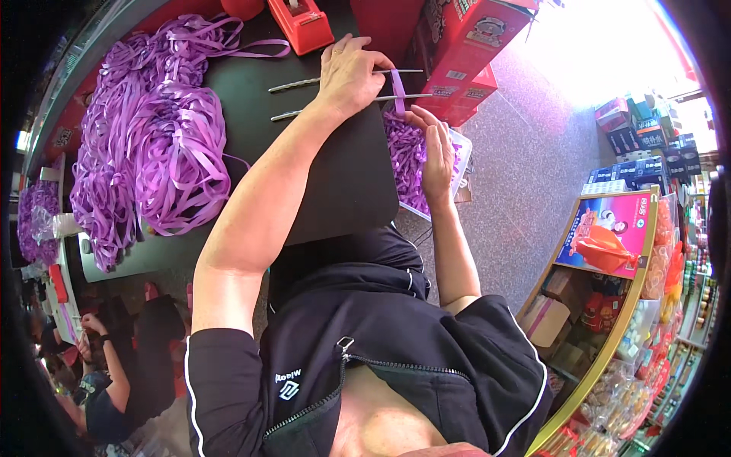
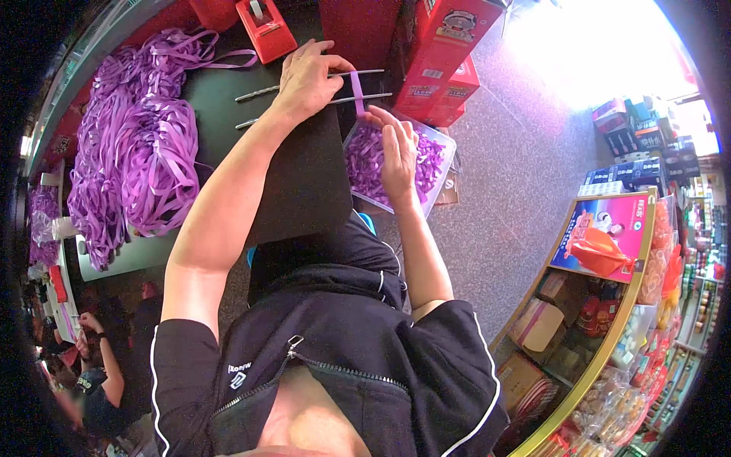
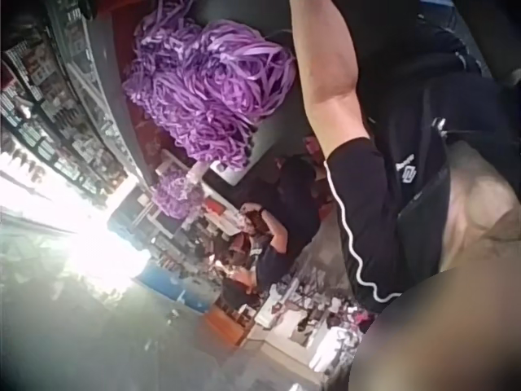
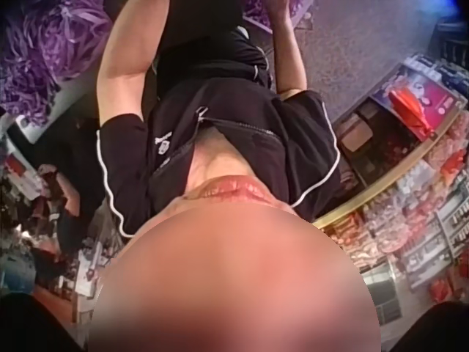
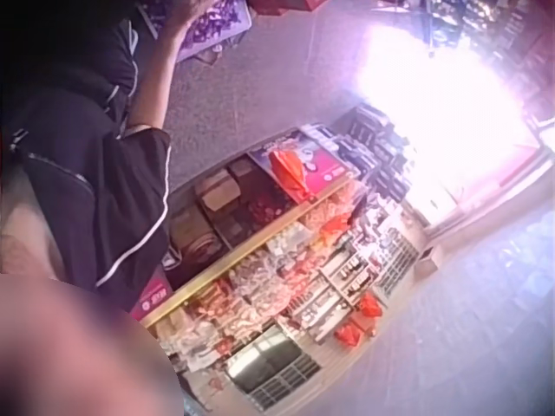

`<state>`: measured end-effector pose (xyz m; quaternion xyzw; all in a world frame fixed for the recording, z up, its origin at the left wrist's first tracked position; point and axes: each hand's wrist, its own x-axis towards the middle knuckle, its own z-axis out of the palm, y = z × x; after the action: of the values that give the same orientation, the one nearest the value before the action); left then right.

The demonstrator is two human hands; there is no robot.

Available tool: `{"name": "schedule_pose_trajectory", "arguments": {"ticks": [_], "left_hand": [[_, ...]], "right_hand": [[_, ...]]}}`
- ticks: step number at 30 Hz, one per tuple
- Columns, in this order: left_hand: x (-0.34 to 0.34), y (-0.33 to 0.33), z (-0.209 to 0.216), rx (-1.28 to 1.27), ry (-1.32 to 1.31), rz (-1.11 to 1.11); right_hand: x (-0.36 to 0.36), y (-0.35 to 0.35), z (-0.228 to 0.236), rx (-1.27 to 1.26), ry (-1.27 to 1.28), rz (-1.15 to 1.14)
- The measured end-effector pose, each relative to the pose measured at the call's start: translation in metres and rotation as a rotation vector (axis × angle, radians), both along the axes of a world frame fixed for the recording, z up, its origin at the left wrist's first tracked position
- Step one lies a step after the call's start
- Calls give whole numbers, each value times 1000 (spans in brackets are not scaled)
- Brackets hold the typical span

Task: Wrapping purple ribbon around metal rods and securing with tape to create decorative elements.

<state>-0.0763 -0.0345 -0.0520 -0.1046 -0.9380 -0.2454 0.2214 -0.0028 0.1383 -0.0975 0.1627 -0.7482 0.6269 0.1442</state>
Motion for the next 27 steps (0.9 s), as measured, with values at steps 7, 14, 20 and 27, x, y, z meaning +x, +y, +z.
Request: {"name": "schedule_pose_trajectory", "arguments": {"ticks": [7, 14, 20, 27], "left_hand": [[5, -3, 26, 137, -22, -111], [48, 10, 56, 686, -641, -157], [70, 29, 45, 1529, -949, -184], [66, 41, 43, 2256, -759, -275]], "right_hand": [[-3, -2, 43, -91, -32, 29], [-17, 2, 70, -64, -194, 146], [-31, 2, 73, -165, -330, 227], [-9, 2, 67, -250, -366, 131]]}}
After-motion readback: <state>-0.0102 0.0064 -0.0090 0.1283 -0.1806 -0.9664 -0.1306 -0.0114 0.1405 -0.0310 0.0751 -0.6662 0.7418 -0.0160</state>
